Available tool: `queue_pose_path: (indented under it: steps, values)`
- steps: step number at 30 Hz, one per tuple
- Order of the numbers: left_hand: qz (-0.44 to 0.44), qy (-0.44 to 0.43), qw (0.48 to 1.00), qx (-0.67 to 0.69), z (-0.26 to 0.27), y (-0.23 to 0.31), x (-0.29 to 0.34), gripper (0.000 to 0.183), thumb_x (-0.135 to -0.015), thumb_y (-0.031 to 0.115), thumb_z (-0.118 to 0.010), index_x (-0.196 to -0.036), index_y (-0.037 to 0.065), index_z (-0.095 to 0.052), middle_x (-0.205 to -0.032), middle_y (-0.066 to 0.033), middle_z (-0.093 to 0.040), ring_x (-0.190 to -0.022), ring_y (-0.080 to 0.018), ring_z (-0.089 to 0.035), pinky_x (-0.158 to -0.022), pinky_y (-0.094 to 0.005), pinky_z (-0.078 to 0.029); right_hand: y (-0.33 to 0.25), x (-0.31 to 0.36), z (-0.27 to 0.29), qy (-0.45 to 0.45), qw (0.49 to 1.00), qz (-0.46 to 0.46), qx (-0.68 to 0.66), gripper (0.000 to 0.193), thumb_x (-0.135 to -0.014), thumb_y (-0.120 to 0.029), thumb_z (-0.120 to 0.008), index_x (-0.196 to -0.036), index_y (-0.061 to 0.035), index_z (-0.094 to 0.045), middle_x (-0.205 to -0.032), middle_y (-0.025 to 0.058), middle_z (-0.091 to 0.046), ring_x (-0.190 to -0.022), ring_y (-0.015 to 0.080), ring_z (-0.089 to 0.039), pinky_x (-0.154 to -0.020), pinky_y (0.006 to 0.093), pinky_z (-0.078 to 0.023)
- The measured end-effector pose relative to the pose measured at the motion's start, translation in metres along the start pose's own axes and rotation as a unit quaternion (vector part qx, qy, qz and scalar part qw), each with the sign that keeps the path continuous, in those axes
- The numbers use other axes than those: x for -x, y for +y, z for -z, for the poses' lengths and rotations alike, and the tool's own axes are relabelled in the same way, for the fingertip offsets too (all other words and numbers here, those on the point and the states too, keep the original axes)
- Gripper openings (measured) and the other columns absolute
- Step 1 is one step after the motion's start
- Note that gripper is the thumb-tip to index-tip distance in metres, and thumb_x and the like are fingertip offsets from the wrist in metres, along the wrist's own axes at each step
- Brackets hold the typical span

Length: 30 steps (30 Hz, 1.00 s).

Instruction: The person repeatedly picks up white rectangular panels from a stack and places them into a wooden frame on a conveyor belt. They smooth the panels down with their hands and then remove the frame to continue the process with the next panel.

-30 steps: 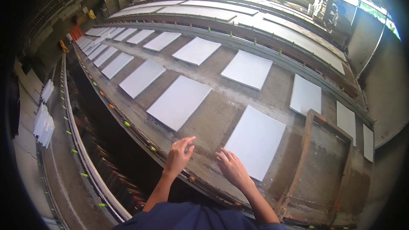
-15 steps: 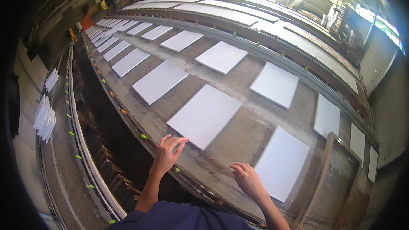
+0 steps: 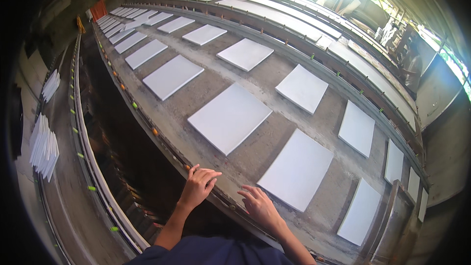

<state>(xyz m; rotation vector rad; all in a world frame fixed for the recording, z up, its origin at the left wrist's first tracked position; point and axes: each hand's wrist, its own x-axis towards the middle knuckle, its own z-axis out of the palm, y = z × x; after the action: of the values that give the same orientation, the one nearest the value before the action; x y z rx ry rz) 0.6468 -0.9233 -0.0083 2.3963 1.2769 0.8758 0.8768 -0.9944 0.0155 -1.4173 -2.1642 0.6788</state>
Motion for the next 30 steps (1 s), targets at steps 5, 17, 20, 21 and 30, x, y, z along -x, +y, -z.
queue_pose_path:
  steps: [5, 17, 20, 21, 30]
  values:
    - [0.02, -0.013, 1.0, 0.014, -0.001, -0.024, -0.012, 0.022, -0.085, 0.011, -0.06, -0.107, 0.015, -0.064, -0.099, -0.0021, -0.064, -0.098, -0.0193, -0.06, -0.101, -0.0449, -0.035, -0.003, -0.017, -0.008, 0.033, 0.999, -0.019, -0.039, 0.031, -0.084, -0.005, -0.059, -0.114, -0.008, -0.058, -0.124, 0.0133, -0.053, -0.109, 0.0311, -0.053, -0.093, 0.0385, -0.046]
    - [-0.031, 0.02, 0.997, 0.074, 0.046, -0.077, -0.064, 0.021, -0.086, 0.009, -0.06, -0.106, 0.014, -0.064, -0.101, -0.0034, -0.065, -0.1, -0.0203, -0.06, -0.1, -0.0452, -0.037, 0.001, -0.07, -0.01, 0.031, 0.999, -0.031, -0.032, 0.029, -0.084, -0.004, -0.059, -0.113, -0.01, -0.059, -0.125, 0.0118, -0.052, -0.113, 0.0307, -0.051, -0.094, 0.0399, -0.046]
    - [-0.046, 0.039, 0.992, 0.111, 0.076, -0.118, -0.082, 0.022, -0.086, 0.008, -0.06, -0.107, 0.014, -0.063, -0.1, -0.0037, -0.065, -0.1, -0.0201, -0.06, -0.1, -0.0444, -0.038, -0.021, -0.128, -0.025, 0.035, 0.999, -0.011, -0.018, 0.033, -0.084, -0.005, -0.059, -0.117, -0.0091, -0.056, -0.124, 0.0123, -0.052, -0.112, 0.0307, -0.051, -0.094, 0.0401, -0.045]
    - [-0.052, 0.042, 0.994, 0.092, 0.086, -0.135, -0.088, 0.022, -0.086, 0.008, -0.06, -0.106, 0.014, -0.063, -0.1, -0.0037, -0.065, -0.1, -0.0201, -0.06, -0.1, -0.0444, -0.038, -0.03, -0.15, -0.031, 0.025, 0.999, -0.007, -0.022, 0.037, -0.084, -0.005, -0.059, -0.12, -0.0088, -0.053, -0.125, 0.0126, -0.052, -0.113, 0.0306, -0.051, -0.095, 0.0403, -0.045]
    - [-0.068, 0.01, 0.995, 0.066, 0.162, -0.302, -0.127, 0.023, -0.086, 0.008, -0.059, -0.107, 0.014, -0.062, -0.098, -0.0006, -0.064, -0.095, -0.0189, -0.061, -0.099, -0.0448, -0.037, -0.092, -0.331, -0.124, 0.032, 0.998, -0.019, -0.057, 0.035, -0.086, -0.006, -0.058, -0.12, -0.0089, -0.053, -0.128, 0.0129, -0.05, -0.115, 0.0315, -0.05, -0.096, 0.0391, -0.044]
